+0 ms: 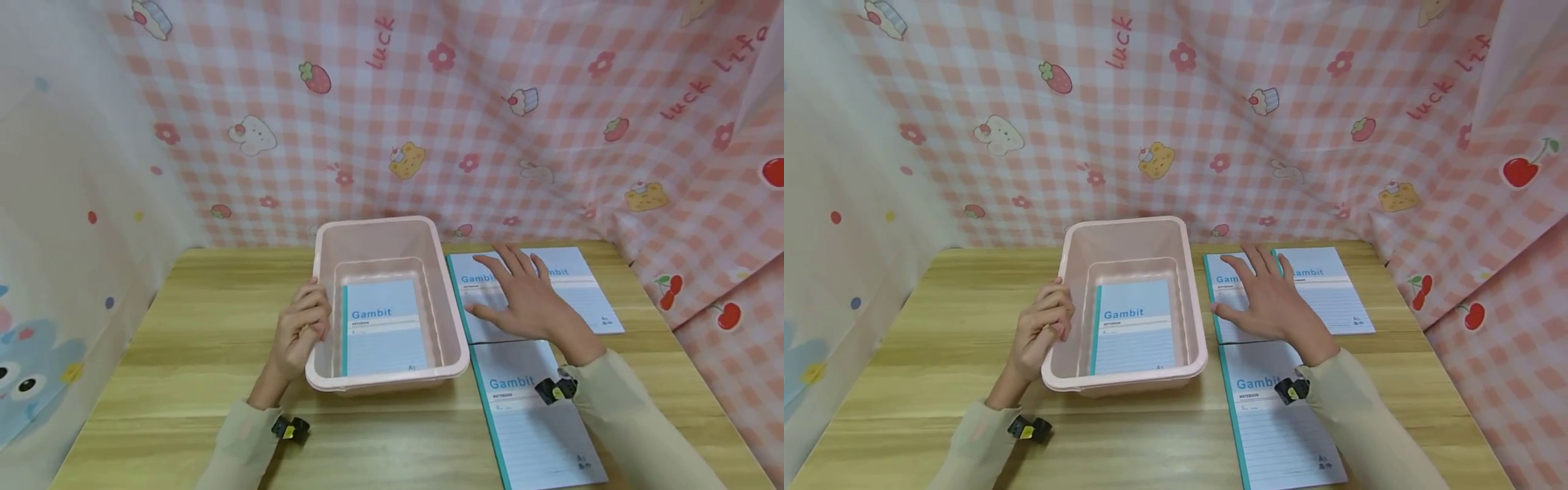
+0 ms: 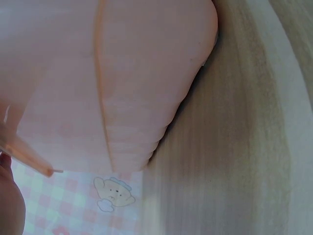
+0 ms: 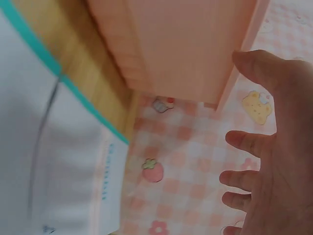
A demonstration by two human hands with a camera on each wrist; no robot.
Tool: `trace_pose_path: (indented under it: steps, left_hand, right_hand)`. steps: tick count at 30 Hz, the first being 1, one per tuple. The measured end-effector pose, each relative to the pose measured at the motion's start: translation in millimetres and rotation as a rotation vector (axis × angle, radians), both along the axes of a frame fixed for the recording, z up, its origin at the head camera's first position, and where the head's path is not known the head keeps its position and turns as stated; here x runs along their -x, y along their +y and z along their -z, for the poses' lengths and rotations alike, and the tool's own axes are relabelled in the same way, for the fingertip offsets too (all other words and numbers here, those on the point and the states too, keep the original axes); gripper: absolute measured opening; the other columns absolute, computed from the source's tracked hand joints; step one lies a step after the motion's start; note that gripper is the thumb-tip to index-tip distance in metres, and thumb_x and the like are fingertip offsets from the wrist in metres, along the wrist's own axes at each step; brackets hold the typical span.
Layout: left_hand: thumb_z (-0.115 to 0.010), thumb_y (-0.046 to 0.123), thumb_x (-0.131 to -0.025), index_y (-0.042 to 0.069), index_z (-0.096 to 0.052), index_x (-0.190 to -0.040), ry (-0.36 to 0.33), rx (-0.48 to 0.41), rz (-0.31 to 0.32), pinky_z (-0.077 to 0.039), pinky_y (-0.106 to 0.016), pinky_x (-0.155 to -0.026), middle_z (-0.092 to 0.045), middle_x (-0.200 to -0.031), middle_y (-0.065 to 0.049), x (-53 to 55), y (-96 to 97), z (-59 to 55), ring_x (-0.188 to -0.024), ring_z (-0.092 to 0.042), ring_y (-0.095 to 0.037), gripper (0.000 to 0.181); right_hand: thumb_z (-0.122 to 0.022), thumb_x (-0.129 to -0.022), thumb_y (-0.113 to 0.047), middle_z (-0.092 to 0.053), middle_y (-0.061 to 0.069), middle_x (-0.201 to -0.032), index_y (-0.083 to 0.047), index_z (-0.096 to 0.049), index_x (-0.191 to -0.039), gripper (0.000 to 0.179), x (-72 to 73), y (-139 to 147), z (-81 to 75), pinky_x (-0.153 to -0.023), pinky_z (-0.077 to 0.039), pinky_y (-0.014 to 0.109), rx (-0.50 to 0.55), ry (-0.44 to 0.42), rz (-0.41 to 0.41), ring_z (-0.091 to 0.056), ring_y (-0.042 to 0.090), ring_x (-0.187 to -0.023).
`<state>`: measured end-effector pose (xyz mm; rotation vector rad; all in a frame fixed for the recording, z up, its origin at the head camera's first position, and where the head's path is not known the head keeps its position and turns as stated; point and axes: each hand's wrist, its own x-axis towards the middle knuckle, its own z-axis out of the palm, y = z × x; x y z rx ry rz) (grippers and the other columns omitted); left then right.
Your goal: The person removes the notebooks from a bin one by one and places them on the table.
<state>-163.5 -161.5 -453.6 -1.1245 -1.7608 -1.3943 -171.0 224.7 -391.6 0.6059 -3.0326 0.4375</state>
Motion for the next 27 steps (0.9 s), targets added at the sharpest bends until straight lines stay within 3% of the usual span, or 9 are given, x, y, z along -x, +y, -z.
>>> trace_pose_path:
  steps: [9,19,27]
  left_hand:
    - [-0.039,-0.006,-0.073,0.012,-0.046,-0.059,0.005,-0.006,0.011,-0.032,-0.047,-0.109,-0.051,-0.073,-0.007,-0.4,0.0,0.5,-0.086,-0.047,-0.028,0.024]
    - [-0.039,-0.006,-0.075,0.012,-0.046,-0.059,-0.017,0.001,0.005,-0.03,-0.047,-0.113,-0.052,-0.073,-0.008,0.0,-0.7,-0.5,-0.086,-0.047,-0.027,0.025]
    - [-0.039,-0.004,-0.076,0.012,-0.046,-0.059,-0.037,0.013,-0.013,-0.028,-0.047,-0.118,-0.053,-0.075,-0.009,-1.1,-0.9,1.4,-0.088,-0.048,-0.026,0.024]
  right_hand:
    - [-0.056,-0.092,-0.066,-0.008,0.013,-0.173,-0.027,-0.016,-0.165,0.092,14.4,-19,-20.0,-0.12,-0.003,0.069,0.027,-0.009,-0.014,-0.007,0.041,-0.158]
    - [-0.059,-0.09,-0.068,-0.008,0.01,-0.173,-0.026,-0.02,-0.164,0.093,25.2,-41,-40.2,-0.121,-0.001,0.07,0.022,0.018,-0.045,-0.005,0.037,-0.16]
    - [-0.058,-0.087,-0.074,-0.005,0.005,-0.174,-0.036,-0.017,-0.163,0.094,32.1,-63,-57.3,-0.119,0.001,0.073,0.039,0.015,-0.075,-0.003,0.036,-0.16]
